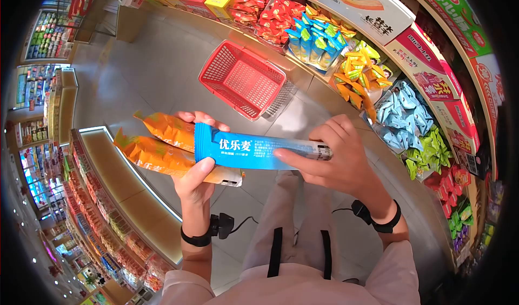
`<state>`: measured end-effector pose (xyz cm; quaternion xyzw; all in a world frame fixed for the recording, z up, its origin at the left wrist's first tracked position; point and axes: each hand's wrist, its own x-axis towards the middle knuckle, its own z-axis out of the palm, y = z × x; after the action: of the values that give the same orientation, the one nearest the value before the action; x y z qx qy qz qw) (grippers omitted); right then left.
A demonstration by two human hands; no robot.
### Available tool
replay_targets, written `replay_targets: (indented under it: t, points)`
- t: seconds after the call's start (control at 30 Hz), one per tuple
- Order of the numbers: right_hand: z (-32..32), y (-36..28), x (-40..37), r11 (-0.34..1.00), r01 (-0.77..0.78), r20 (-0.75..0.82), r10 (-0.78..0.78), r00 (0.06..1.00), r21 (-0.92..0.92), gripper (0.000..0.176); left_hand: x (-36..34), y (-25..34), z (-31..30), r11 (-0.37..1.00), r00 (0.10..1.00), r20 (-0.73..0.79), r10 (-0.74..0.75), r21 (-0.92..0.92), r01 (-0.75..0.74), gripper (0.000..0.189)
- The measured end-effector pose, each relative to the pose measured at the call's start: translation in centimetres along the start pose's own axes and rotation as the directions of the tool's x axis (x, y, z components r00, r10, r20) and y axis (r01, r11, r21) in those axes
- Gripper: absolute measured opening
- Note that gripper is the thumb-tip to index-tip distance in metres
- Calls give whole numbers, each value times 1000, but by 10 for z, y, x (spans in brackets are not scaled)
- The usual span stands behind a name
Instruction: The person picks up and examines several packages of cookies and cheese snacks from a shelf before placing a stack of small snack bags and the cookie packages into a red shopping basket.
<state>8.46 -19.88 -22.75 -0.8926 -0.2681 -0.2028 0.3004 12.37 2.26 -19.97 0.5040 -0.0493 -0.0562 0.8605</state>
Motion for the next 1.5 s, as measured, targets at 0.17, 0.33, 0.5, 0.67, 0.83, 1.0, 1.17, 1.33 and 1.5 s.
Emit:
replay_targets:
  t: [0.17,0.33,0.5,0.67,0.83,1.0,1.17,1.33,1.5]
  points:
    - [4,2,-10,997,-79,74,78,994,17,65,-3,-14,2,996,997,-30,-77,-35,76,62]
    - [4,3,-13,989,-121,45,117,992,84,65,-3,-22,4,976,962,-182,-203,-120,183,59]
    - [-6,10,-21,966,-211,63,203,977,153,60,2,-28,0,849,928,-17,-373,-410,334,59]
    - [-6,13,-24,953,-270,20,270,963,140,54,2,-29,15,918,957,-52,-287,-301,259,63]
    - [3,12,-21,963,-238,-67,247,967,127,57,-3,-24,30,949,989,-75,-127,-301,99,56]
    - [15,17,-12,982,-157,-199,176,964,109,63,-9,-18,48,983,985,-171,-11,-184,-21,53]
    - [4,13,7,994,-108,-113,109,988,22,61,-12,-15,55,982,964,-266,28,-171,-76,54]
    - [4,11,13,994,-87,-87,81,993,-65,61,-17,-12,54,995,965,-250,72,-44,-86,53]
    - [5,10,12,993,-95,-70,89,994,-76,60,-19,-12,53,997,967,-246,64,-20,-71,53]
